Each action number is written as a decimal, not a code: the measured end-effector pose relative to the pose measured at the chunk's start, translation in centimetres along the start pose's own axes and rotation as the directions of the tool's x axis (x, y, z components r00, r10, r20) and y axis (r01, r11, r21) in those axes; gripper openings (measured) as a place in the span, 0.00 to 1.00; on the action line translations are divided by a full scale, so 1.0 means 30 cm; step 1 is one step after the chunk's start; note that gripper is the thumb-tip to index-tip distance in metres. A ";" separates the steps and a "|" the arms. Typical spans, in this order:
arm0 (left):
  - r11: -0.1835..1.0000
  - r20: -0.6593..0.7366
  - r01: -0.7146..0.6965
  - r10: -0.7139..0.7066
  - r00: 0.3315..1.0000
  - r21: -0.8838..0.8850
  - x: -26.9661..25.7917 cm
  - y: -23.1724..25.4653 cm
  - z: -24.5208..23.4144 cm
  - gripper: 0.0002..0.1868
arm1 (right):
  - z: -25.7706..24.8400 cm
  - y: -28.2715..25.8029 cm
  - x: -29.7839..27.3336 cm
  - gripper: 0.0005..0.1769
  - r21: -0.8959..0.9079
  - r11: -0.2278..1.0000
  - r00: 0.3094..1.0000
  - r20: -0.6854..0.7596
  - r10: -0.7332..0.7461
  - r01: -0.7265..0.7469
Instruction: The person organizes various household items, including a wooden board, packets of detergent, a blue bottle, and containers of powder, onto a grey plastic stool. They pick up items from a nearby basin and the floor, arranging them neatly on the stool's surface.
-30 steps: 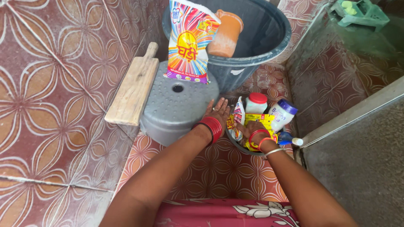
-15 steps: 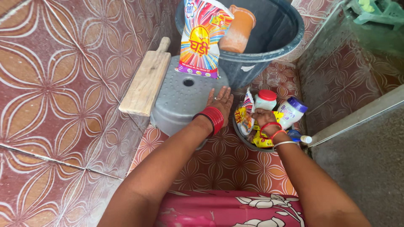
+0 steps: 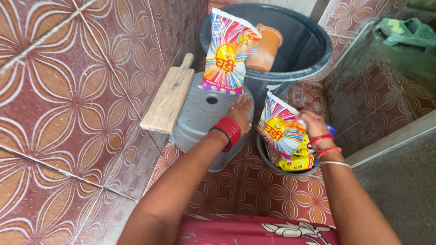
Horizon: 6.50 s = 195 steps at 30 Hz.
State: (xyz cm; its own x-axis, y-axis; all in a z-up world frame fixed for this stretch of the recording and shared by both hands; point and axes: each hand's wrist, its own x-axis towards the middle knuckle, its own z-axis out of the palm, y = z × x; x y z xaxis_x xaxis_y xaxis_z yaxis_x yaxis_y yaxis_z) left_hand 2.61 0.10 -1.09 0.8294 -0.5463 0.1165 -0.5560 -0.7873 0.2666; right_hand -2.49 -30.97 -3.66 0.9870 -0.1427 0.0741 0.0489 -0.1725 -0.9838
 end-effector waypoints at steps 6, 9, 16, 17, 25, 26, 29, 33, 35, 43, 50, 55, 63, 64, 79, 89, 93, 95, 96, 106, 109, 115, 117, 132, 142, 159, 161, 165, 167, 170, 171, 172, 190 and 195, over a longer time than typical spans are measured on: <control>0.598 -0.157 -0.016 -0.184 0.970 -0.802 0.022 -0.090 -0.062 0.75 | -0.041 -0.228 -0.012 0.06 0.440 0.897 0.998 0.007 -0.057 0.048; 0.522 -0.197 -0.146 -0.044 0.979 -0.840 0.012 -0.104 -0.072 0.79 | -0.033 -0.332 -0.022 0.07 0.531 0.846 0.996 0.027 -0.083 0.056; 0.389 -0.260 -0.314 0.185 0.948 -0.866 -0.078 -0.030 -0.090 0.67 | 0.051 -0.415 -0.020 0.06 0.617 0.785 0.986 0.087 -0.142 0.058; 0.408 -0.233 -0.285 0.173 0.957 -0.868 -0.085 -0.030 -0.096 0.61 | 0.070 -0.414 -0.018 0.07 0.616 0.786 0.992 0.060 -0.114 0.053; 0.153 -0.226 -0.238 0.091 0.970 -0.959 -0.091 -0.148 -0.082 0.40 | 0.214 -0.442 -0.035 0.20 0.597 0.800 0.989 0.080 -0.126 0.054; 0.154 -0.231 -0.237 0.058 0.971 -0.959 -0.093 -0.179 -0.086 0.40 | 0.230 -0.428 -0.039 0.25 0.572 0.820 0.989 0.124 -0.078 -0.007; 0.116 -0.252 -0.249 -0.013 0.968 -0.962 -0.097 -0.269 -0.108 0.39 | 0.314 -0.328 -0.024 0.33 0.341 0.936 0.981 0.194 0.019 -0.086; 0.306 -0.243 -0.177 -0.190 0.951 -0.935 -0.142 -0.374 -0.149 0.34 | 0.436 -0.238 0.014 0.50 0.201 0.979 0.953 0.303 -0.020 -0.043; 0.284 -0.295 -0.219 -0.259 0.920 -0.933 -0.155 -0.406 -0.162 0.37 | 0.521 -0.224 0.049 0.51 0.234 0.971 0.945 0.306 -0.119 0.046; 0.548 -0.472 -0.155 -0.503 0.724 -0.822 -0.120 -0.501 -0.108 0.37 | 0.808 -0.134 0.217 0.44 0.358 0.928 0.975 0.149 -0.167 0.105; 0.800 -0.618 0.190 -0.568 0.544 -0.569 -0.035 -0.570 -0.026 0.33 | 0.890 -0.109 0.254 0.40 0.339 0.928 0.984 0.023 -0.174 0.156; 0.818 -0.551 0.484 -0.570 0.610 -0.310 -0.040 -0.554 -0.032 0.34 | 0.909 -0.057 0.251 0.39 0.011 0.993 0.990 -0.087 -0.115 0.116; 0.667 -0.255 0.646 -0.742 0.620 -0.371 -0.038 -0.525 -0.133 0.51 | 0.869 -0.004 0.227 0.38 -0.275 0.941 0.963 -0.125 -0.240 0.199; 0.647 -0.215 0.662 -0.757 0.618 -0.377 -0.035 -0.521 -0.153 0.53 | 0.870 -0.003 0.224 0.38 -0.242 0.950 0.966 -0.121 -0.230 0.196; 0.738 -0.467 0.603 -0.666 0.582 -0.302 -0.073 -0.206 -0.299 0.66 | 0.718 -0.202 0.096 0.46 -0.567 0.686 0.870 0.123 -0.477 0.456; 0.871 -0.297 0.487 -0.485 0.823 -0.072 -0.121 -0.063 -0.216 0.59 | 0.622 -0.213 0.036 0.51 -0.698 0.566 0.857 0.136 -0.496 0.438; 0.920 -0.287 0.389 -0.383 0.878 -0.038 -0.142 -0.011 -0.179 0.58 | 0.551 -0.215 0.018 0.50 -0.723 0.525 0.845 0.151 -0.512 0.448; 0.939 -0.314 0.341 -0.339 0.887 -0.050 -0.154 0.012 -0.146 0.57 | 0.514 -0.207 0.001 0.48 -0.747 0.492 0.829 0.139 -0.542 0.447; 0.947 -0.328 0.315 -0.316 0.890 -0.057 -0.155 0.022 -0.132 0.57 | 0.495 -0.201 -0.008 0.47 -0.760 0.475 0.820 0.133 -0.556 0.445; 0.890 -0.191 0.424 -0.451 0.872 -0.166 -0.120 0.101 -0.012 0.59 | 0.216 -0.094 -0.071 0.49 -0.845 0.498 0.903 -0.043 -0.428 0.196; 0.899 -0.167 0.405 -0.430 0.887 -0.165 -0.101 0.152 0.014 0.59 | 0.124 -0.037 -0.073 0.48 -0.860 0.503 0.929 -0.108 -0.355 0.092; 0.911 -0.131 0.333 -0.371 0.920 -0.243 -0.097 0.249 0.048 0.58 | -0.049 0.057 -0.090 0.43 -0.863 0.503 0.934 -0.218 -0.282 -0.050; 0.931 -0.145 0.275 -0.314 0.938 -0.238 -0.106 0.266 0.061 0.57 | -0.113 0.064 -0.103 0.40 -0.850 0.515 0.934 -0.265 -0.240 -0.108; 0.998 0.185 0.030 -0.021 0.983 -0.050 -0.123 0.321 0.152 0.53 | -0.545 0.369 -0.158 0.25 -0.599 0.547 0.787 -0.582 0.203 -0.585; 0.997 0.362 -0.012 0.041 0.931 -0.080 -0.099 0.375 0.247 0.58 | -0.508 0.375 -0.250 0.42 -0.451 0.646 0.761 -0.551 0.343 -0.617; 0.975 0.255 0.025 0.033 0.966 -0.221 -0.078 0.329 0.312 0.47 | -0.463 0.434 -0.119 0.21 -0.806 0.261 0.760 -0.317 0.568 -0.531; 0.978 0.204 -0.006 0.049 0.978 -0.208 -0.079 0.334 0.277 0.49 | -0.470 0.351 -0.081 0.19 -0.974 -0.110 0.848 -0.229 0.478 -0.200; 0.978 0.115 -0.052 0.076 0.991 -0.200 -0.074 0.348 0.195 0.55 | -0.463 0.197 0.011 0.19 -0.930 -0.207 0.872 -0.359 0.332 -0.304; 0.987 0.104 -0.028 0.045 0.994 -0.158 -0.070 0.351 0.154 0.58 | -0.437 0.115 0.022 0.21 -0.939 -0.093 0.913 -0.343 0.220 -0.330; 0.990 0.031 -0.001 0.005 1.000 -0.142 -0.063 0.340 0.107 0.61 | -0.381 -0.023 0.018 0.25 -0.944 0.096 0.948 -0.306 0.092 -0.315; 0.990 -0.005 0.007 -0.008 1.000 -0.143 -0.062 0.331 0.093 0.62 | -0.353 -0.070 0.018 0.25 -0.941 0.161 0.955 -0.293 0.053 -0.298; 0.988 -0.015 0.007 -0.010 1.000 -0.157 -0.063 0.320 0.079 0.62 | -0.319 -0.117 0.019 0.27 -0.934 0.216 0.957 -0.289 0.012 -0.284; 0.789 -0.399 -0.166 -0.107 0.911 -0.591 -0.084 0.045 -0.100 0.37 | 0.380 -0.451 -0.059 0.28 -0.044 0.934 0.930 0.114 -0.348 0.355; 0.542 -0.259 -0.020 -0.370 0.892 -0.840 -0.036 -0.153 -0.115 0.32 | 0.498 -0.481 -0.066 0.35 0.015 0.925 0.910 0.175 -0.376 0.379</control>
State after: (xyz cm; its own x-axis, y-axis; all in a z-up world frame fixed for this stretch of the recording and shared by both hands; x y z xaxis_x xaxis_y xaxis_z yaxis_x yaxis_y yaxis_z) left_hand 4.47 5.28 0.87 0.9596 -0.1222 0.2533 -0.2721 -0.1754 0.9462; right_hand -2.87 -13.62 7.93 0.9066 0.1059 0.4085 0.4219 -0.1993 -0.8845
